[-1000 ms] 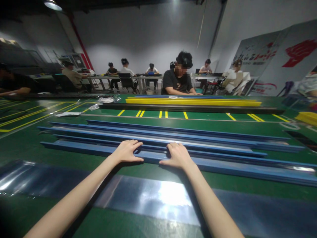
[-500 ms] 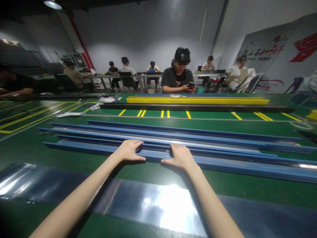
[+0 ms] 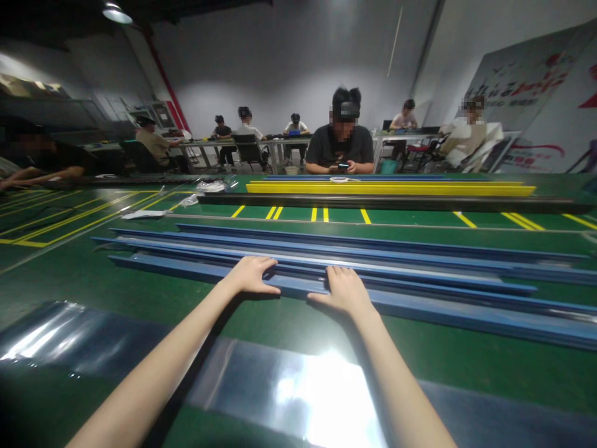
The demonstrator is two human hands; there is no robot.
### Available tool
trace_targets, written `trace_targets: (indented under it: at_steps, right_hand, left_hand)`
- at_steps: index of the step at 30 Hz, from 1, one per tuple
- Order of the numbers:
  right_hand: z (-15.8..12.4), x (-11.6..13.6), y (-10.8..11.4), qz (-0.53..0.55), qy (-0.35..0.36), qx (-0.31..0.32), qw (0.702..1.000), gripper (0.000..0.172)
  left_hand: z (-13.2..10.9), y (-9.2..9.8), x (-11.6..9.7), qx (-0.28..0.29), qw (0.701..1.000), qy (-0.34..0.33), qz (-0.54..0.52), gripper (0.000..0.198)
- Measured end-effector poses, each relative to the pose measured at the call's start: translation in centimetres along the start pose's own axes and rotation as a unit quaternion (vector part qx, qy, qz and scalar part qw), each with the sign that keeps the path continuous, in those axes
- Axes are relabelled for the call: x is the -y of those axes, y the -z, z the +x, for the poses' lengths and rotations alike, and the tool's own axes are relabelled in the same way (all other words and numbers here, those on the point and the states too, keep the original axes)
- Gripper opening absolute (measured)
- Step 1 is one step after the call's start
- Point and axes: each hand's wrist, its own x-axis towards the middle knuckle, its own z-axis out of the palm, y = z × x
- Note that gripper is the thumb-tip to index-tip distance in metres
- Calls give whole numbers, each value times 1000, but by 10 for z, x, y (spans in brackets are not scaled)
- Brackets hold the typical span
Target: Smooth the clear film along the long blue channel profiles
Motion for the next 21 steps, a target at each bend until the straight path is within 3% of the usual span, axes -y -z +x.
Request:
trace_targets:
  at_steps: [10, 21]
  right_hand:
    - [8, 3, -3, -5, -7, -11, 1000, 64]
    - [-2, 9, 3, 14, -11, -17, 1000, 66]
  left_hand:
    - [3, -2, 9, 9, 1000, 18, -1, 76]
    - [-3, -6, 3, 5, 999, 32, 23, 82]
